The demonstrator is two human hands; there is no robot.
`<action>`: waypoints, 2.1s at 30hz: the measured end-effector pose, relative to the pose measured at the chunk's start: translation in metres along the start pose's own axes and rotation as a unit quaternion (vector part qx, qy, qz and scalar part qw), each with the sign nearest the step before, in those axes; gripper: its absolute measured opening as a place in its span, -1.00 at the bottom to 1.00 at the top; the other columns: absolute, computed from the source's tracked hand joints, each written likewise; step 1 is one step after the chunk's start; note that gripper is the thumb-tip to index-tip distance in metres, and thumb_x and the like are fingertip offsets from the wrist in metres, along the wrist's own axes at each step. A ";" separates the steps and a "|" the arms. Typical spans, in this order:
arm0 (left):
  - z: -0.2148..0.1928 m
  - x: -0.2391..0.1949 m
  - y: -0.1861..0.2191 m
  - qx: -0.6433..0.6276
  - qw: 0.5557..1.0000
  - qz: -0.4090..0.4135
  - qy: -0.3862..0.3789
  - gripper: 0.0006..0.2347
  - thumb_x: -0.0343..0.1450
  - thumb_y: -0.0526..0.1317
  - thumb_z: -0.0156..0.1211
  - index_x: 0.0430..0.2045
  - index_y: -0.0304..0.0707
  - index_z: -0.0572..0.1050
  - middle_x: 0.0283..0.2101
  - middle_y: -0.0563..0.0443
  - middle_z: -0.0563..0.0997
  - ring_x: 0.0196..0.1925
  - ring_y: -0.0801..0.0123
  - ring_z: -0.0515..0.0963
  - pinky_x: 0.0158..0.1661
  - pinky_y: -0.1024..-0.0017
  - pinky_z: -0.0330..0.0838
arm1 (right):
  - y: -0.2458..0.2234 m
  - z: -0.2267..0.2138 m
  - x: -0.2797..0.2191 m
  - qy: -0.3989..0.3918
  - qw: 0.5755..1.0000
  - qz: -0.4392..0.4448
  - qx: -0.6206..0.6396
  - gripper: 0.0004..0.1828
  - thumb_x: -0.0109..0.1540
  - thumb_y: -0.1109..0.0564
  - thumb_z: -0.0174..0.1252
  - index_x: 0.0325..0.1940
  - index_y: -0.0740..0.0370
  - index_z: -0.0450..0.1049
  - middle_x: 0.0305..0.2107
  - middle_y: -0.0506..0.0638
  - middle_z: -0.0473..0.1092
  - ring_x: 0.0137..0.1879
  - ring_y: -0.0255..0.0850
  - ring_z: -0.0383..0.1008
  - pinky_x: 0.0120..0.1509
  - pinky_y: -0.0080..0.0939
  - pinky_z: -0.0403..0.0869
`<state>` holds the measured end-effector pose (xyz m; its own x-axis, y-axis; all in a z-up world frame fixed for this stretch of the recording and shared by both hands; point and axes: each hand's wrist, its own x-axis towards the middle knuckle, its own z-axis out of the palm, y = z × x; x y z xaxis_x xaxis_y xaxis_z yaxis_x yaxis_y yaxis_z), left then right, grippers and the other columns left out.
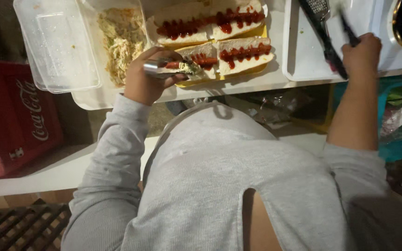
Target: The person assembles hot dogs by squeezing ketchup onto sausages in buns, adding a creamy mixture with tongs, and grating cheese over the top. The person handles the ketchup bottle, tongs, and cheese grater while working at a food preparation station.
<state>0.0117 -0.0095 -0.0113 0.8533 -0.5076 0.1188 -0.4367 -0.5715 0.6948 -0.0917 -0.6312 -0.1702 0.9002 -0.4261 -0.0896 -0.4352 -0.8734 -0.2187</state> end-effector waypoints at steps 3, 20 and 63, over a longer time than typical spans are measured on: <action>0.001 0.003 -0.005 -0.008 1.000 0.002 -0.002 -0.64 0.28 -0.14 0.63 -0.14 -0.23 0.63 -0.17 0.00 0.68 -0.20 0.28 0.71 -0.22 0.37 0.64 | -0.055 -0.036 -0.031 0.016 0.996 -0.013 0.081 -0.60 0.25 0.25 0.18 0.14 0.52 0.45 -0.10 0.43 0.51 -0.02 0.25 0.55 0.07 0.10 0.49; 0.006 0.010 -0.023 -0.027 0.998 0.034 0.040 -0.78 0.34 -0.21 0.59 -0.25 -0.21 0.65 -0.23 -0.01 0.70 -0.25 0.31 0.72 -0.31 0.41 0.60 | -0.288 -0.053 -0.133 -0.071 0.946 -0.306 0.077 -0.64 0.28 0.02 0.33 0.18 -0.09 0.61 -0.24 -0.10 0.35 -0.26 -0.20 0.46 -0.22 -0.15 0.47; 0.013 0.004 -0.007 -0.255 0.961 -0.039 0.100 -0.82 0.42 -0.45 0.48 -0.18 -0.44 0.58 -0.19 -0.07 0.64 -0.19 0.33 0.75 -0.21 0.47 0.68 | -0.261 -0.066 -0.121 -0.075 0.978 -0.183 0.062 -0.67 0.29 0.03 0.33 0.16 -0.11 0.64 -0.25 -0.02 0.40 -0.23 -0.08 0.49 -0.15 -0.06 0.47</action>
<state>0.0148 -0.0160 -0.0244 0.9379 -0.3128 0.1498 -0.2152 -0.1861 0.9587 -0.0878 -0.3675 -0.0381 0.9915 -0.0429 -0.1227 -0.0866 -0.9221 -0.3773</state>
